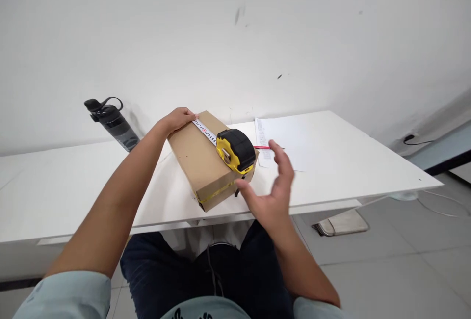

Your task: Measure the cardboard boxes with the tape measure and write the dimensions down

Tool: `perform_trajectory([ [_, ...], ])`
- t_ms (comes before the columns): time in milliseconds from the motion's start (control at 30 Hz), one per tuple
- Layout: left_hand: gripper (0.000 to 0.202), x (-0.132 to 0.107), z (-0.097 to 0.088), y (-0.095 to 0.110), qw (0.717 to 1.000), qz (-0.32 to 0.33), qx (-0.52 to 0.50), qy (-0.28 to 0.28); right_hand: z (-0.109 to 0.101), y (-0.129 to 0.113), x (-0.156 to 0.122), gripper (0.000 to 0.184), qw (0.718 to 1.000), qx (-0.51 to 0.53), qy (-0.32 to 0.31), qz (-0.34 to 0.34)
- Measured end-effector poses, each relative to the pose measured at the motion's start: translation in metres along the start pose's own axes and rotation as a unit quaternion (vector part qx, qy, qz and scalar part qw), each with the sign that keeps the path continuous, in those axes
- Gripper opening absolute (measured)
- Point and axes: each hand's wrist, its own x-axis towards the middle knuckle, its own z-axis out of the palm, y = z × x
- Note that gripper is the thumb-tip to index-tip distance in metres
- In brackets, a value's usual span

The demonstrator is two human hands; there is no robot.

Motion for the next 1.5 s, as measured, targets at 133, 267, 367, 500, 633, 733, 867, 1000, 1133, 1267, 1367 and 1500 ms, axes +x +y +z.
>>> perform_trajectory([
  [133, 0.025, 0.002, 0.0, -0.002, 1.0, 0.003, 0.002, 0.008, 0.037, 0.015, -0.016, 0.094, 0.988, 0.017, -0.053, 0.141],
  [267, 0.028, 0.006, -0.001, -0.007, 1.0, 0.001, 0.002, 0.001, 0.052, 0.014, -0.019, 0.071, 0.981, 0.064, 0.017, 0.181],
  [367, 0.031, 0.007, -0.002, -0.009, 1.0, 0.003, 0.002, -0.001, 0.05, 0.007, -0.022, 0.064, 0.972, 0.1, 0.08, 0.196],
  [500, 0.034, 0.008, -0.003, -0.009, 1.0, 0.004, 0.003, -0.007, 0.037, 0.0, -0.03, 0.065, 0.959, 0.131, 0.16, 0.195],
  [633, 0.029, 0.006, -0.001, -0.004, 1.0, -0.001, 0.003, -0.004, 0.018, -0.008, -0.041, 0.061, 0.955, 0.135, 0.194, 0.178],
  [733, 0.027, 0.001, 0.002, 0.001, 1.0, -0.006, -0.002, 0.004, 0.005, -0.013, -0.046, 0.051, 0.95, 0.134, 0.227, 0.165],
  [867, 0.023, -0.001, 0.005, 0.005, 1.0, -0.014, -0.003, 0.01, -0.003, -0.012, -0.049, 0.049, 0.958, 0.114, 0.229, 0.129],
  [1000, 0.022, -0.001, 0.005, 0.006, 1.0, -0.003, 0.002, 0.007, -0.001, -0.007, -0.048, 0.054, 0.974, 0.107, 0.181, 0.08],
  [1133, 0.024, -0.004, 0.004, 0.007, 1.0, -0.011, 0.008, 0.007, 0.013, -0.001, -0.05, 0.051, 0.975, 0.118, 0.187, 0.035],
  [1267, 0.025, -0.006, 0.005, 0.007, 1.0, -0.001, 0.015, 0.007, 0.026, 0.011, -0.058, 0.062, 0.97, 0.124, 0.207, 0.035],
  [1367, 0.025, -0.005, 0.004, 0.006, 1.0, 0.012, 0.012, 0.004, 0.031, 0.017, -0.06, 0.067, 0.98, 0.114, 0.158, 0.034],
  [1500, 0.023, -0.006, 0.004, 0.006, 1.0, -0.001, 0.006, 0.008, 0.031, 0.023, -0.057, 0.068, 0.984, 0.096, 0.151, 0.028],
])
